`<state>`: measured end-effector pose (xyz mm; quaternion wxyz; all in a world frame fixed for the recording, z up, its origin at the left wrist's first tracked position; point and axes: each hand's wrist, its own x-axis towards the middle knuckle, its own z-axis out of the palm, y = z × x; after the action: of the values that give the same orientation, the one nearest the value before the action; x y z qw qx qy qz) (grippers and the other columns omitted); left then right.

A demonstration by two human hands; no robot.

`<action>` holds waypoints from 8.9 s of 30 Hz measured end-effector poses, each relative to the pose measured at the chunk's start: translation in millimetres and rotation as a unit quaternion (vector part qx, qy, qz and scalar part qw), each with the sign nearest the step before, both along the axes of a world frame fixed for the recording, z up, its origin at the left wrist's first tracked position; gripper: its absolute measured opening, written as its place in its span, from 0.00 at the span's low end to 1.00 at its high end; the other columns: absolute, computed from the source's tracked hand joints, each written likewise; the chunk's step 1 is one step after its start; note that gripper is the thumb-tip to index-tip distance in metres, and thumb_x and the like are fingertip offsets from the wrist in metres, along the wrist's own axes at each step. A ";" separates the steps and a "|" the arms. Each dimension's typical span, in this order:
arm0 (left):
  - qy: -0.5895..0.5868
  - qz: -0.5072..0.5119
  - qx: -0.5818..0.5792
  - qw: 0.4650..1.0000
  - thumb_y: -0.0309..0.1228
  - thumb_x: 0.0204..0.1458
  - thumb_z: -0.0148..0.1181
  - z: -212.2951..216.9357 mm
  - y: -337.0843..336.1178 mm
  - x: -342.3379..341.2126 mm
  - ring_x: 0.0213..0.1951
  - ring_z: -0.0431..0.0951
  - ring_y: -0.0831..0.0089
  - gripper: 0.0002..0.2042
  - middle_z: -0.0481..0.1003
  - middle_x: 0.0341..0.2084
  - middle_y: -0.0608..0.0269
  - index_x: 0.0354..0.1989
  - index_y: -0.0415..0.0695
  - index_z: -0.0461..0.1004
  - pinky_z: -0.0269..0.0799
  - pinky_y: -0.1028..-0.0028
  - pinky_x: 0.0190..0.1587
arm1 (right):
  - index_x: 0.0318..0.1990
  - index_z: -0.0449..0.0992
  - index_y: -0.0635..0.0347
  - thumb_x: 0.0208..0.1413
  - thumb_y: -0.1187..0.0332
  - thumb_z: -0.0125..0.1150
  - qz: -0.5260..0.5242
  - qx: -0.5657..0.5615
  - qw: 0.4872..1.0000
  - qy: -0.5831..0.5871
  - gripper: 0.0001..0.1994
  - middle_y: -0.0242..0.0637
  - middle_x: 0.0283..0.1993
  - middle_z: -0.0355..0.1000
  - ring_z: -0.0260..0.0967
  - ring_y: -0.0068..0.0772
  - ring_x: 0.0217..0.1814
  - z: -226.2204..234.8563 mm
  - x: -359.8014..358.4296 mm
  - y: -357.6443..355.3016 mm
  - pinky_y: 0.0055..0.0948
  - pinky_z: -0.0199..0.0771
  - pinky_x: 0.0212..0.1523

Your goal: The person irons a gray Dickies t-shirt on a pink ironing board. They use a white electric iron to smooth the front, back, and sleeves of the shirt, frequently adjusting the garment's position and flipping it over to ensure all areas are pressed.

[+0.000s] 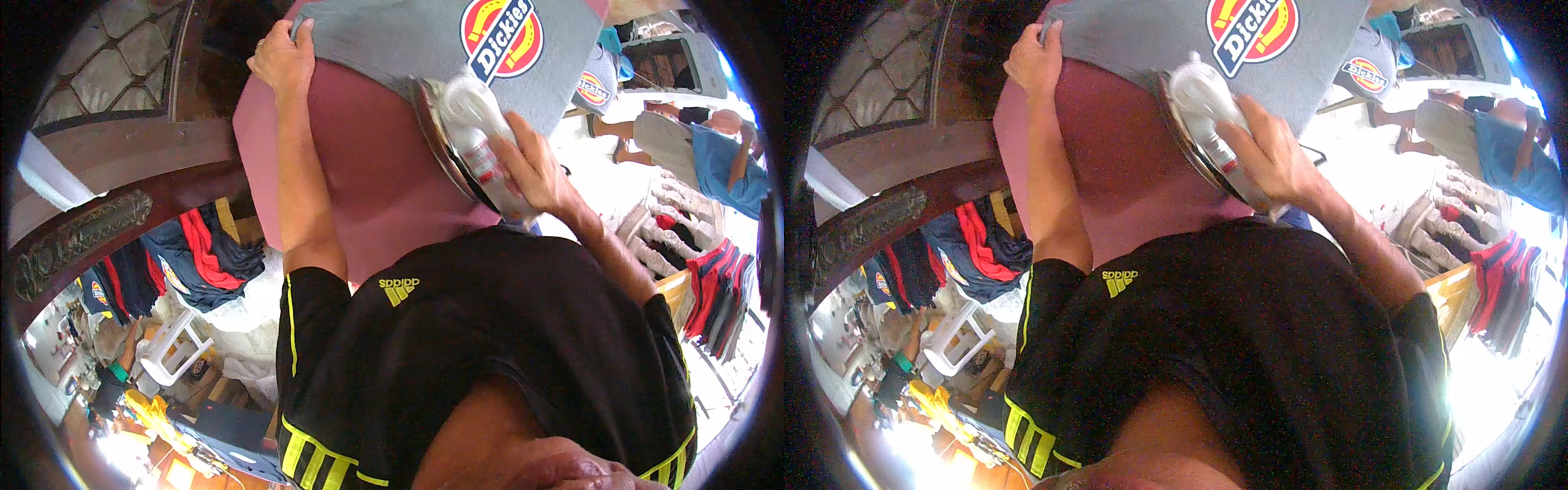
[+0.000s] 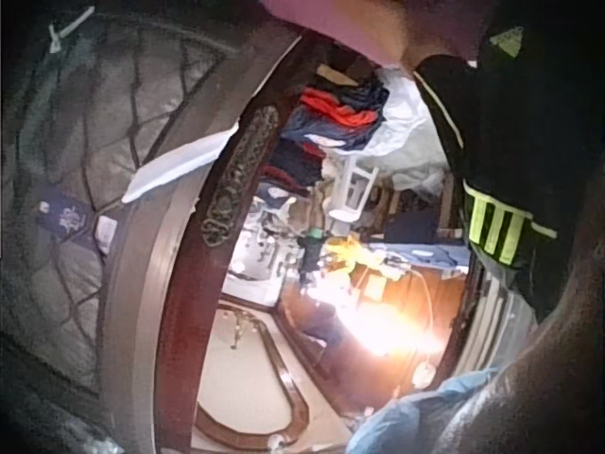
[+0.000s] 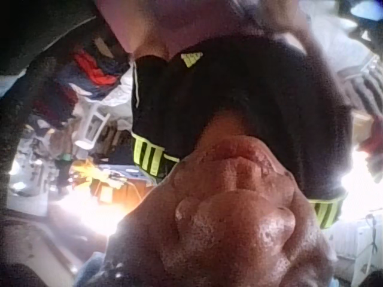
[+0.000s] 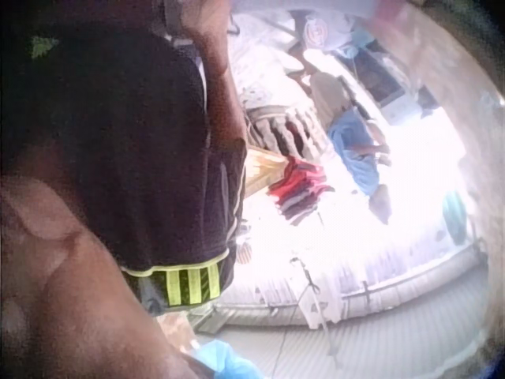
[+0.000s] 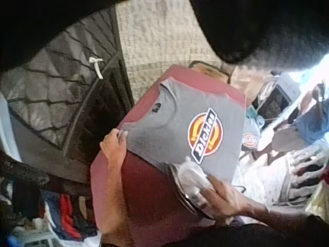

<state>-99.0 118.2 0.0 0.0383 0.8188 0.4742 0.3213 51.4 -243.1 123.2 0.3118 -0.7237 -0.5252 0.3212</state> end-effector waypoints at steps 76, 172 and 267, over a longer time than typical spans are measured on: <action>-0.022 0.118 0.061 0.991 0.45 0.54 0.61 32.0 -1.8 289.3 0.51 0.71 0.50 0.20 0.73 0.44 0.50 0.48 0.43 0.77 0.64 0.47 0.49 | 0.46 0.69 0.70 0.66 0.52 0.51 0.194 0.124 0.944 -0.235 0.23 0.63 0.35 0.75 0.75 0.65 0.38 5.3 378.8 239.1 0.52 0.73 0.40; -0.116 0.282 0.125 0.944 0.38 0.52 0.63 -26.9 -87.7 9.3 0.42 0.75 0.54 0.11 0.77 0.36 0.55 0.37 0.46 0.84 0.71 0.59 0.47 | 0.42 0.73 0.74 0.63 0.51 0.52 0.409 0.267 0.868 -0.086 0.25 0.69 0.39 0.73 0.73 0.69 0.45 -16.3 61.2 357.2 0.54 0.72 0.46; -0.303 -0.202 -0.122 0.923 0.54 0.55 0.58 21.7 -191.5 428.4 0.56 0.69 0.42 0.32 0.72 0.53 0.44 0.60 0.41 0.67 0.56 0.42 0.60 | 0.37 0.76 0.65 0.63 0.57 0.55 0.533 0.189 0.813 -0.136 0.17 0.38 0.28 0.76 0.75 0.29 0.30 117.4 285.8 369.4 0.33 0.73 0.31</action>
<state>329.5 -73.4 21.7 0.3435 0.7501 0.2998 0.4790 337.3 126.3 240.6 0.1481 -0.2933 -0.9160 0.2300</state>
